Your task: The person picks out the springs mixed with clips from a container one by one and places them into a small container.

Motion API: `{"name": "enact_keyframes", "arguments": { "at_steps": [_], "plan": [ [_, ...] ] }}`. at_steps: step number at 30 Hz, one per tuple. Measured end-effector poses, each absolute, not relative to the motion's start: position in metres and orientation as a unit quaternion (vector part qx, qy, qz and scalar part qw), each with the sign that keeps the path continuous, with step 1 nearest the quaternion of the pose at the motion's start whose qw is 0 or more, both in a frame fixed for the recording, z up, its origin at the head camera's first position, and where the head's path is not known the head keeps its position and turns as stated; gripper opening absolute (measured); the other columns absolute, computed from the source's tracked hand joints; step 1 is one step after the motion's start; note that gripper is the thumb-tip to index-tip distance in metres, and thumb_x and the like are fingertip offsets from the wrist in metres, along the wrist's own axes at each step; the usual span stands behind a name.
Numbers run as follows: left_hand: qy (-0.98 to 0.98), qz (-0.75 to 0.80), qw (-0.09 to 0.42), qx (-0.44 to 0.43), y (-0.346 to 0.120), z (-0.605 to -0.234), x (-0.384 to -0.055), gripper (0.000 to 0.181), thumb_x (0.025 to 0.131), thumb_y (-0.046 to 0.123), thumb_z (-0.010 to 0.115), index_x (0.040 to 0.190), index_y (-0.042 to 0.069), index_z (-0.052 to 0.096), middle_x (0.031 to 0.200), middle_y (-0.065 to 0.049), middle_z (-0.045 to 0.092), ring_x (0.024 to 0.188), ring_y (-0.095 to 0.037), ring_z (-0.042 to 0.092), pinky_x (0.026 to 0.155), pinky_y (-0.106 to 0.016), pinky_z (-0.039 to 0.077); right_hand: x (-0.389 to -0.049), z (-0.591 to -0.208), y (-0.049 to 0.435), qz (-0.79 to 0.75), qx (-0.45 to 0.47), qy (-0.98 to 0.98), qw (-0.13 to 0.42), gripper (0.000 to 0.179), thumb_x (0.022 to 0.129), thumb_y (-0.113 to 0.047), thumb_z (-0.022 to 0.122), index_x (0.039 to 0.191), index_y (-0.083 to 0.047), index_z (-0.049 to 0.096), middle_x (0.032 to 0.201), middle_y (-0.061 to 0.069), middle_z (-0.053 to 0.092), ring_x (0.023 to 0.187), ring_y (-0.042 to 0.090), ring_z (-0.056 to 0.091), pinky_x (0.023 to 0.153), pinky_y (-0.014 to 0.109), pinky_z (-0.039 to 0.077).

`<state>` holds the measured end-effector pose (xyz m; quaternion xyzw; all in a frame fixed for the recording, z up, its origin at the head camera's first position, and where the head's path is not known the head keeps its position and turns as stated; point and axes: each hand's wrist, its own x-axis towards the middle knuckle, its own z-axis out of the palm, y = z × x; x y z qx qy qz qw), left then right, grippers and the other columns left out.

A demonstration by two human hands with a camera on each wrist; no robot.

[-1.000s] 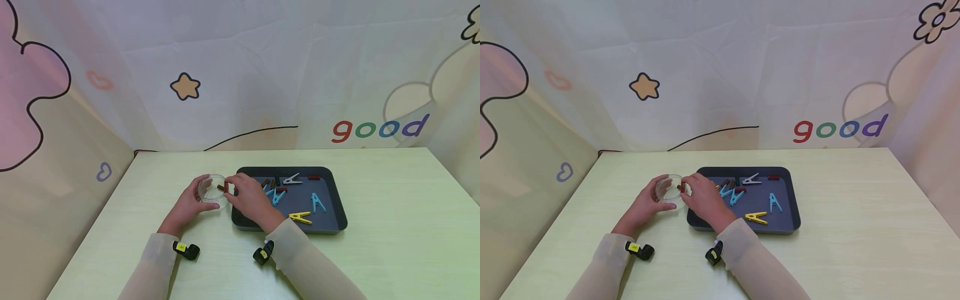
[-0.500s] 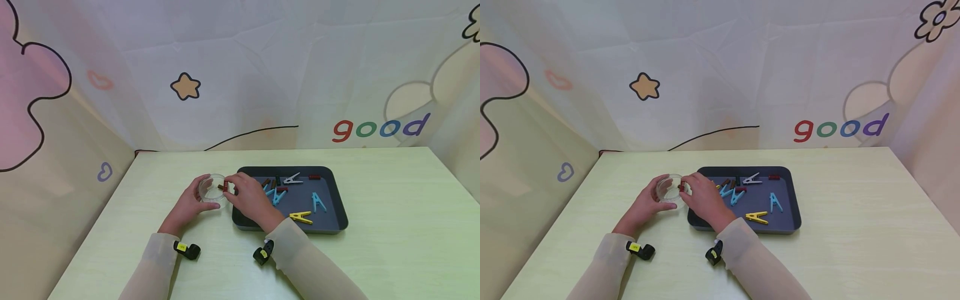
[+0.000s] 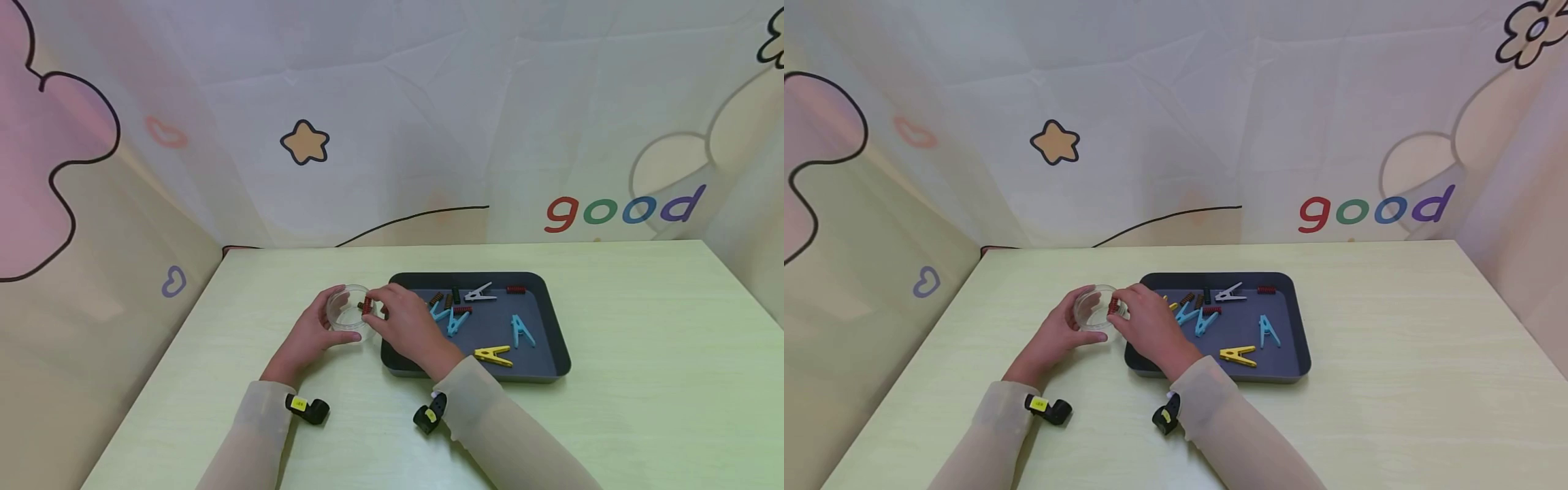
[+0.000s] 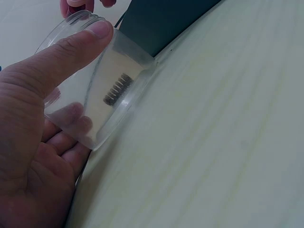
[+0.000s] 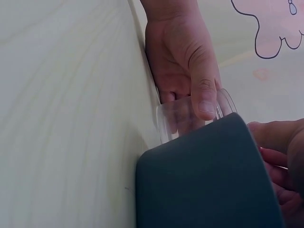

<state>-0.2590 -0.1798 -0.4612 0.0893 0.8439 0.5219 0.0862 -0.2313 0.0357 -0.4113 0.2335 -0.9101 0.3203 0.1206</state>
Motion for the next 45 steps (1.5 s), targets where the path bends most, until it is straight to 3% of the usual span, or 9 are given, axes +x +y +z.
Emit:
{"name": "enact_keyframes", "arguments": {
  "at_steps": [16, 28, 36, 45],
  "plan": [
    [0.843, 0.523, 0.092, 0.087, -0.1795, -0.4595, -0.2575, 0.094, 0.068, 0.041, 0.087, 0.144, 0.04, 0.032, 0.15, 0.005, 0.041, 0.143, -0.019, 0.034, 0.118, -0.046, 0.029, -0.2311, -0.411, 0.0317, 0.353, 0.208, -0.909, 0.08, 0.034, 0.088, -0.029, 0.071, 0.117, -0.011, 0.068, 0.11, 0.005, 0.066, 0.081, 0.012, 0.061, 0.064, 0.021, 0.05],
    [0.829, 0.541, 0.11, 0.089, -0.1783, -0.4597, -0.2606, 0.091, 0.075, 0.02, 0.084, 0.147, 0.032, 0.03, 0.153, -0.001, 0.04, 0.141, -0.021, 0.041, 0.118, -0.044, 0.03, -0.2294, -0.4081, 0.0321, 0.352, 0.204, -0.911, 0.063, 0.036, 0.09, -0.029, 0.069, 0.121, -0.01, 0.067, 0.112, 0.006, 0.066, 0.084, 0.013, 0.062, 0.068, 0.024, 0.053],
    [0.829, 0.54, 0.101, 0.1, -0.1784, -0.4593, -0.2589, 0.09, 0.072, 0.031, 0.086, 0.144, 0.037, 0.032, 0.152, 0.002, 0.042, 0.14, -0.019, 0.042, 0.118, -0.045, 0.03, -0.2278, -0.4053, 0.033, 0.352, 0.203, -0.912, 0.06, 0.035, 0.091, -0.03, 0.068, 0.121, -0.011, 0.067, 0.113, 0.006, 0.066, 0.085, 0.013, 0.061, 0.068, 0.024, 0.052],
    [0.83, 0.54, 0.103, 0.096, -0.178, -0.4599, -0.2595, 0.09, 0.074, 0.026, 0.085, 0.146, 0.035, 0.031, 0.153, 0.001, 0.04, 0.14, -0.02, 0.042, 0.117, -0.044, 0.032, -0.2291, -0.4035, 0.035, 0.345, 0.206, -0.913, 0.075, 0.037, 0.09, -0.031, 0.069, 0.121, -0.01, 0.067, 0.112, 0.006, 0.066, 0.085, 0.014, 0.062, 0.068, 0.025, 0.052]
  ]
}}
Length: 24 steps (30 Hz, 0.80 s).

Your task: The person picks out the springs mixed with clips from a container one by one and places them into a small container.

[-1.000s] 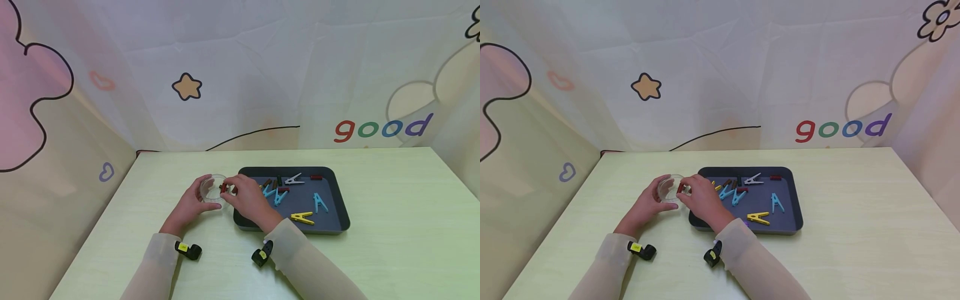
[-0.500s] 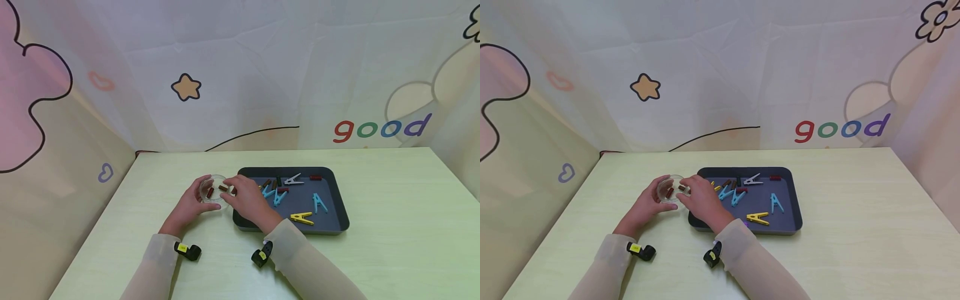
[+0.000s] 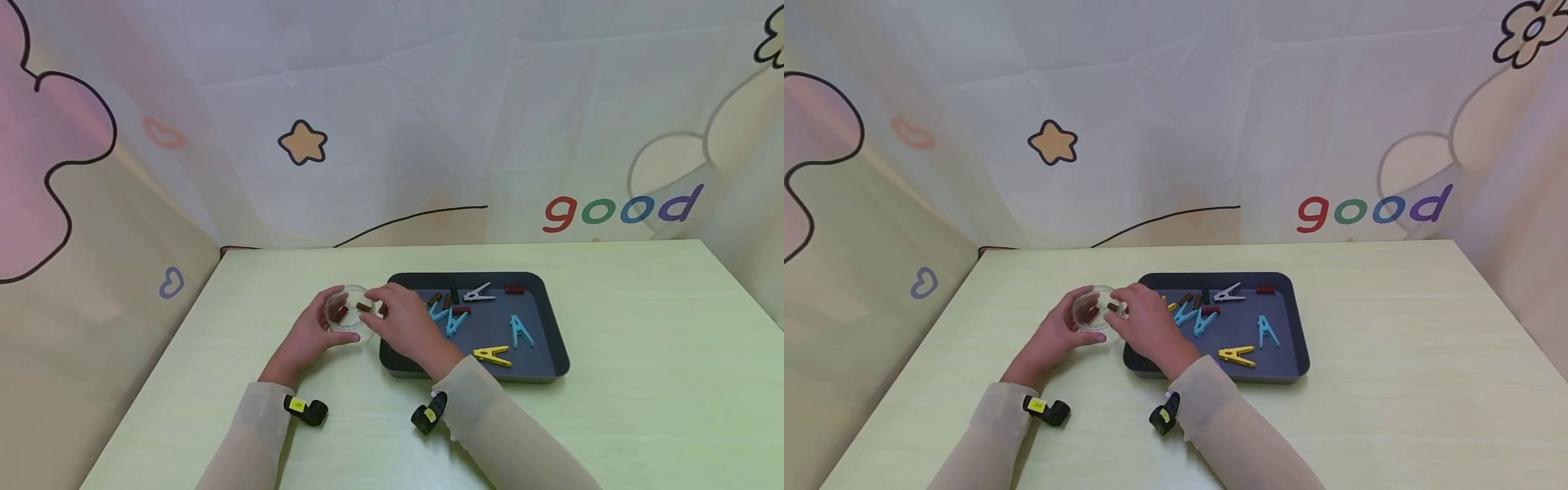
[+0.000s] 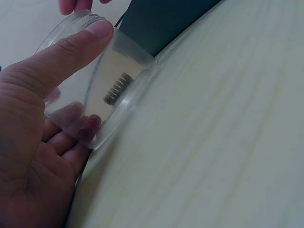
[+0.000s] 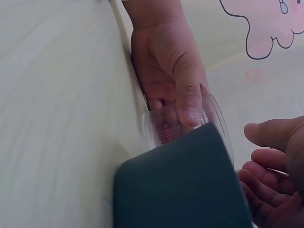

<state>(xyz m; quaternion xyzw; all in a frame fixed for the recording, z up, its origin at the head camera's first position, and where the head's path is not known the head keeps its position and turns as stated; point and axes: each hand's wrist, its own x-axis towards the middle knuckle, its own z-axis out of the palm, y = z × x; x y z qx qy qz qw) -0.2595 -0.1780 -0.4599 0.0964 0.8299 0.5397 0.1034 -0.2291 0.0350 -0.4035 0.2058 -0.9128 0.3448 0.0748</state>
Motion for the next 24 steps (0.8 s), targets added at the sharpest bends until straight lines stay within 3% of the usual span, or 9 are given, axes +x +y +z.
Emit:
{"name": "enact_keyframes", "arguments": {
  "at_steps": [5, 18, 24],
  "plan": [
    [0.83, 0.54, 0.098, 0.103, -0.179, -0.461, -0.259, 0.09, 0.073, 0.029, 0.086, 0.145, 0.036, 0.032, 0.152, 0.001, 0.041, 0.14, -0.02, 0.042, 0.117, -0.045, 0.032, -0.229, -0.398, 0.038, 0.351, 0.199, -0.913, 0.066, 0.037, 0.09, -0.03, 0.069, 0.121, -0.009, 0.066, 0.111, 0.008, 0.066, 0.087, 0.018, 0.065, 0.071, 0.028, 0.054],
    [0.823, 0.55, 0.098, 0.106, -0.18, -0.463, -0.26, 0.093, 0.072, 0.029, 0.087, 0.146, 0.034, 0.031, 0.152, -0.001, 0.041, 0.14, -0.02, 0.042, 0.116, -0.041, 0.034, -0.232, -0.393, 0.045, 0.352, 0.204, -0.91, 0.077, 0.032, 0.09, -0.024, 0.069, 0.117, -0.007, 0.068, 0.101, 0.01, 0.066, 0.079, 0.015, 0.06, 0.068, 0.029, 0.052],
    [0.822, 0.551, 0.097, 0.109, -0.18, -0.463, -0.26, 0.094, 0.071, 0.03, 0.087, 0.146, 0.033, 0.031, 0.152, -0.001, 0.041, 0.14, -0.02, 0.042, 0.116, -0.042, 0.034, -0.232, -0.391, 0.048, 0.358, 0.196, -0.91, 0.07, 0.032, 0.091, -0.022, 0.068, 0.119, -0.007, 0.067, 0.106, 0.01, 0.067, 0.084, 0.017, 0.063, 0.073, 0.031, 0.056]
  ]
}}
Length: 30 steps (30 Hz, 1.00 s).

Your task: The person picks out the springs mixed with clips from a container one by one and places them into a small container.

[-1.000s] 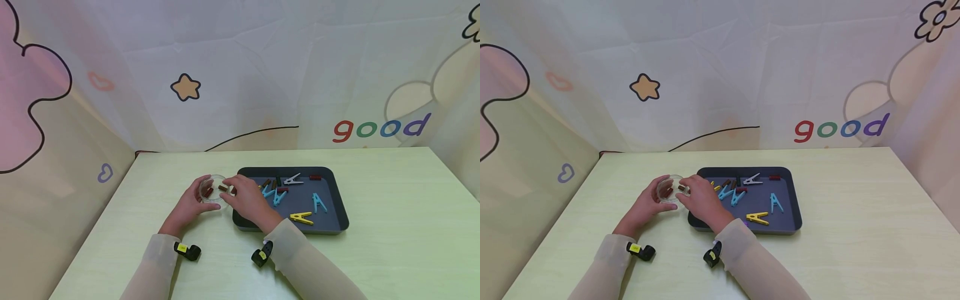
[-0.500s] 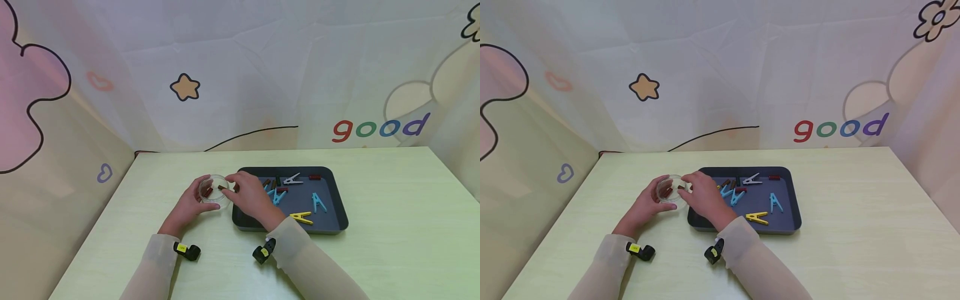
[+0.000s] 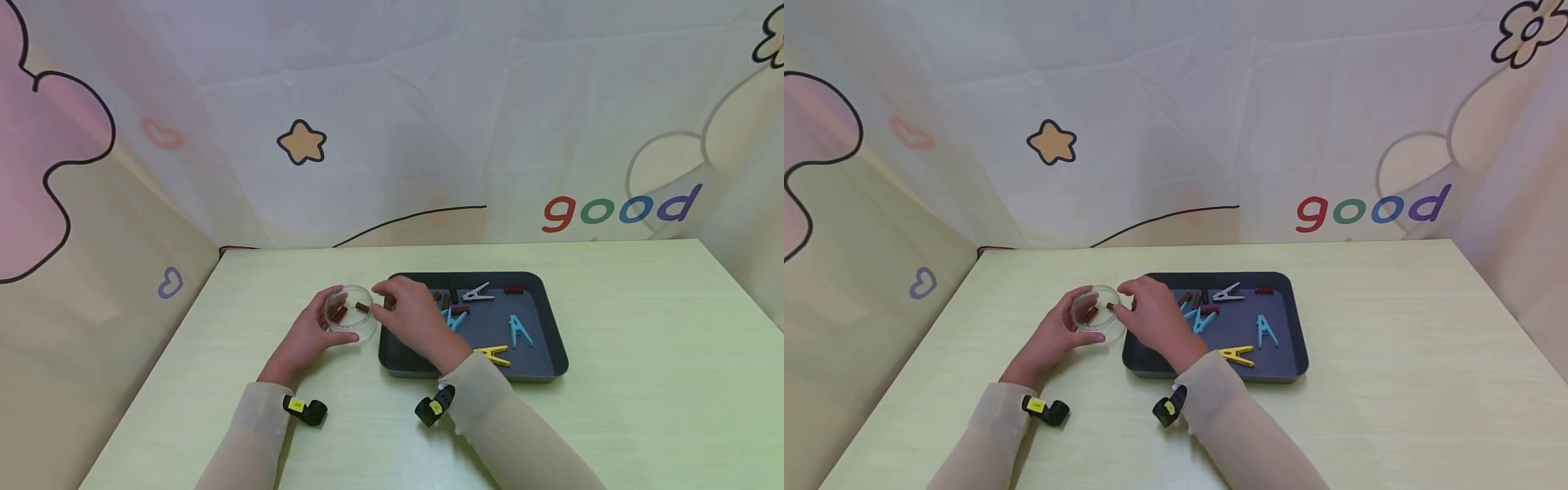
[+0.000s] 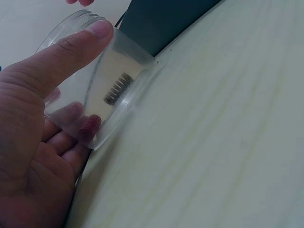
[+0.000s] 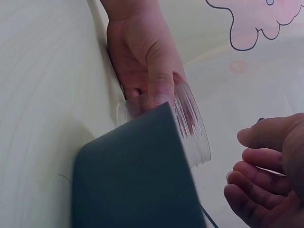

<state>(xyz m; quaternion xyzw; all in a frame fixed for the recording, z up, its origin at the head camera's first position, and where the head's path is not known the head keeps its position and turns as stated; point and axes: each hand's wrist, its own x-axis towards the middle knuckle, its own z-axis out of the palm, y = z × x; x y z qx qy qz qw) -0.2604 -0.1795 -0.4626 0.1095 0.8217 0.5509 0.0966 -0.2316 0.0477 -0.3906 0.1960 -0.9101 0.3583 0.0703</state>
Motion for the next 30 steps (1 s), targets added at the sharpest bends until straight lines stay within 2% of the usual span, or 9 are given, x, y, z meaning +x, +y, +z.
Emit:
{"name": "enact_keyframes", "arguments": {
  "at_steps": [15, 22, 30],
  "plan": [
    [0.819, 0.554, 0.096, 0.115, -0.18, -0.463, -0.261, 0.095, 0.069, 0.032, 0.088, 0.146, 0.033, 0.032, 0.152, -0.002, 0.042, 0.139, -0.02, 0.043, 0.116, -0.04, 0.033, -0.234, -0.386, 0.055, 0.34, 0.182, -0.92, 0.07, 0.028, 0.09, -0.022, 0.068, 0.116, -0.01, 0.069, 0.11, 0.006, 0.068, 0.09, 0.018, 0.064, 0.075, 0.031, 0.057],
    [0.816, 0.558, 0.093, 0.118, -0.18, -0.463, -0.261, 0.097, 0.068, 0.031, 0.088, 0.146, 0.031, 0.031, 0.152, -0.003, 0.041, 0.139, -0.021, 0.042, 0.116, -0.039, 0.033, -0.236, -0.384, 0.063, 0.341, 0.174, -0.922, 0.047, 0.027, 0.091, -0.022, 0.066, 0.116, -0.012, 0.069, 0.113, 0.005, 0.069, 0.097, 0.019, 0.065, 0.081, 0.034, 0.057],
    [0.815, 0.559, 0.089, 0.125, -0.18, -0.463, -0.261, 0.098, 0.067, 0.032, 0.089, 0.147, 0.029, 0.031, 0.152, -0.004, 0.041, 0.139, -0.023, 0.043, 0.117, -0.041, 0.033, -0.239, -0.382, 0.07, 0.327, 0.163, -0.93, 0.025, 0.029, 0.091, -0.023, 0.066, 0.117, -0.011, 0.068, 0.112, 0.005, 0.069, 0.098, 0.019, 0.064, 0.083, 0.035, 0.056]
  ]
}}
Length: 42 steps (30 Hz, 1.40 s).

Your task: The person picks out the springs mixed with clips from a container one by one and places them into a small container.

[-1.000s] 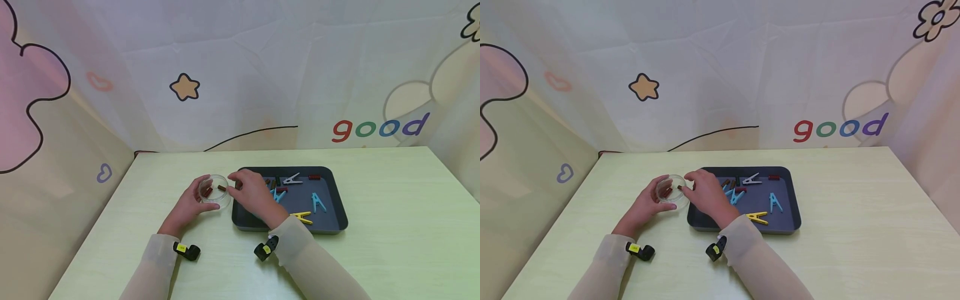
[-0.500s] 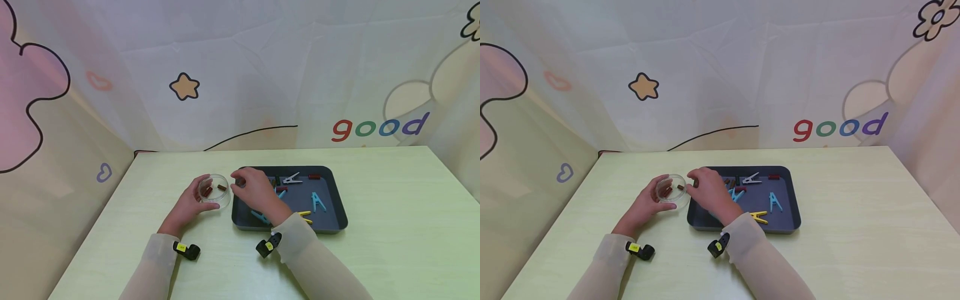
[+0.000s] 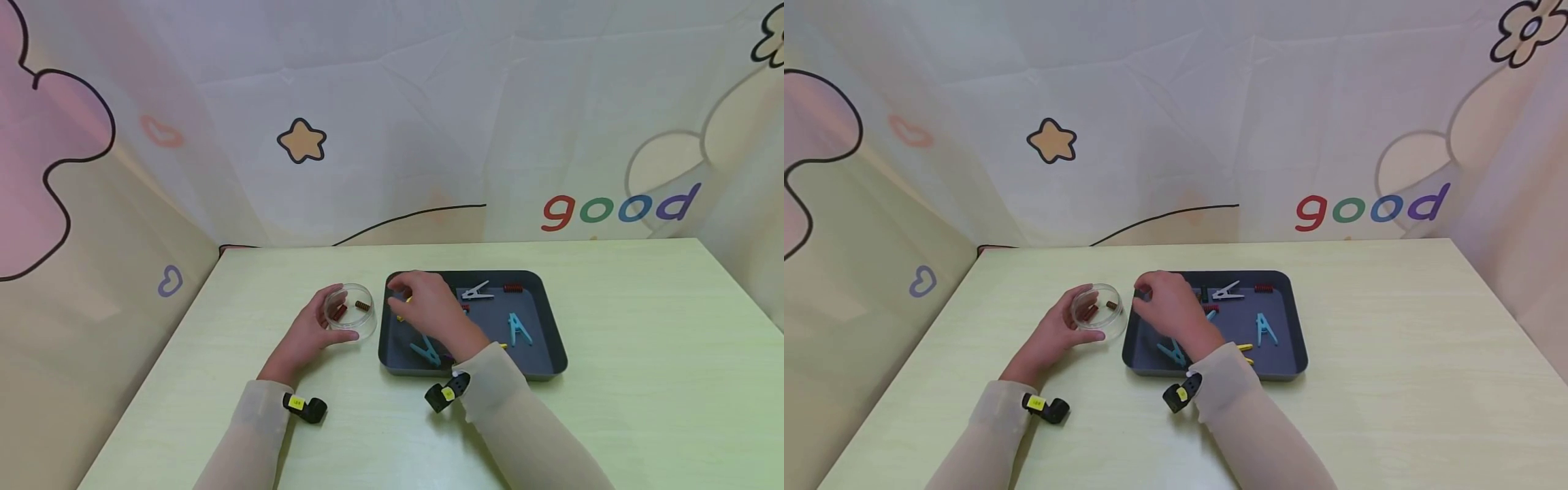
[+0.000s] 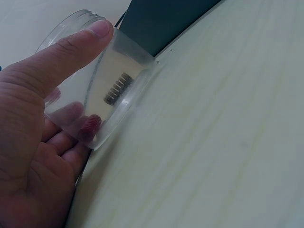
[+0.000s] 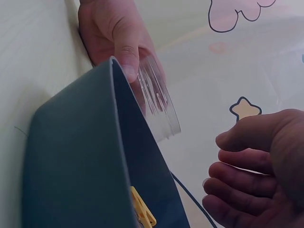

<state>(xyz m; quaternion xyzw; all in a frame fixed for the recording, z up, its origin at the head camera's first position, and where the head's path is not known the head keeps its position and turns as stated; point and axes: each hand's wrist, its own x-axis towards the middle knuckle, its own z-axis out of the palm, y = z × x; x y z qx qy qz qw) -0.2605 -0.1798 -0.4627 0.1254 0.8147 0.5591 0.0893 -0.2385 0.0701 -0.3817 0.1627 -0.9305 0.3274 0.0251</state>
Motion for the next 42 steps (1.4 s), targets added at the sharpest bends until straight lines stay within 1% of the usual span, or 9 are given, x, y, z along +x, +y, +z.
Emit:
{"name": "enact_keyframes", "arguments": {
  "at_steps": [3, 9, 16, 23, 29, 32, 37, 42],
  "plan": [
    [0.818, 0.555, 0.09, 0.12, -0.18, -0.462, -0.261, 0.097, 0.068, 0.032, 0.088, 0.147, 0.031, 0.031, 0.152, -0.003, 0.041, 0.139, -0.022, 0.043, 0.117, -0.042, 0.032, -0.239, -0.381, 0.072, 0.32, 0.163, -0.933, 0.019, 0.029, 0.092, -0.024, 0.065, 0.117, -0.011, 0.068, 0.112, 0.005, 0.069, 0.098, 0.019, 0.064, 0.084, 0.035, 0.056],
    [0.824, 0.548, 0.095, 0.11, -0.179, -0.462, -0.261, 0.095, 0.07, 0.032, 0.088, 0.146, 0.033, 0.031, 0.152, 0.0, 0.041, 0.139, -0.02, 0.043, 0.117, -0.042, 0.032, -0.24, -0.38, 0.076, 0.317, 0.162, -0.935, 0.006, 0.028, 0.091, -0.023, 0.063, 0.116, -0.011, 0.069, 0.107, 0.004, 0.069, 0.093, 0.018, 0.061, 0.083, 0.033, 0.055],
    [0.822, 0.551, 0.096, 0.108, -0.179, -0.461, -0.259, 0.094, 0.07, 0.03, 0.087, 0.146, 0.035, 0.031, 0.152, 0.001, 0.041, 0.139, -0.02, 0.043, 0.117, -0.041, 0.032, -0.241, -0.378, 0.083, 0.318, 0.156, -0.935, -0.008, 0.028, 0.091, -0.025, 0.065, 0.115, -0.011, 0.069, 0.109, 0.004, 0.069, 0.095, 0.018, 0.061, 0.085, 0.034, 0.055],
    [0.822, 0.551, 0.097, 0.105, -0.179, -0.462, -0.26, 0.096, 0.069, 0.029, 0.088, 0.147, 0.034, 0.031, 0.153, 0.001, 0.041, 0.14, -0.02, 0.041, 0.118, -0.042, 0.031, -0.242, -0.377, 0.09, 0.318, 0.151, -0.936, -0.025, 0.031, 0.092, -0.026, 0.064, 0.117, -0.009, 0.068, 0.11, 0.006, 0.069, 0.095, 0.018, 0.062, 0.081, 0.034, 0.056],
    [0.82, 0.554, 0.097, 0.104, -0.178, -0.462, -0.259, 0.097, 0.069, 0.029, 0.088, 0.147, 0.034, 0.031, 0.152, 0.001, 0.041, 0.14, -0.02, 0.041, 0.118, -0.041, 0.031, -0.246, -0.379, 0.097, 0.319, 0.149, -0.935, -0.037, 0.031, 0.092, -0.027, 0.063, 0.118, -0.01, 0.068, 0.109, 0.004, 0.069, 0.093, 0.017, 0.062, 0.077, 0.031, 0.056],
    [0.821, 0.552, 0.097, 0.103, -0.178, -0.462, -0.26, 0.097, 0.068, 0.031, 0.088, 0.146, 0.034, 0.031, 0.152, 0.002, 0.041, 0.14, -0.02, 0.041, 0.118, -0.041, 0.031, -0.247, -0.377, 0.1, 0.323, 0.146, -0.934, -0.041, 0.032, 0.092, -0.027, 0.063, 0.118, -0.01, 0.068, 0.109, 0.004, 0.07, 0.094, 0.017, 0.063, 0.079, 0.032, 0.057],
    [0.82, 0.554, 0.099, 0.103, -0.178, -0.462, -0.26, 0.097, 0.068, 0.031, 0.089, 0.146, 0.035, 0.031, 0.152, 0.002, 0.041, 0.14, -0.019, 0.041, 0.118, -0.041, 0.031, -0.247, -0.375, 0.105, 0.321, 0.144, -0.935, -0.039, 0.032, 0.092, -0.027, 0.064, 0.118, -0.009, 0.068, 0.11, 0.005, 0.07, 0.096, 0.019, 0.063, 0.086, 0.037, 0.056],
    [0.82, 0.554, 0.099, 0.105, -0.178, -0.462, -0.26, 0.097, 0.068, 0.031, 0.089, 0.146, 0.034, 0.031, 0.152, 0.001, 0.041, 0.14, -0.02, 0.041, 0.118, -0.041, 0.03, -0.249, -0.375, 0.11, 0.321, 0.138, -0.936, -0.038, 0.031, 0.092, -0.027, 0.064, 0.117, -0.009, 0.068, 0.11, 0.006, 0.07, 0.095, 0.02, 0.063, 0.085, 0.038, 0.056]
  ]
}}
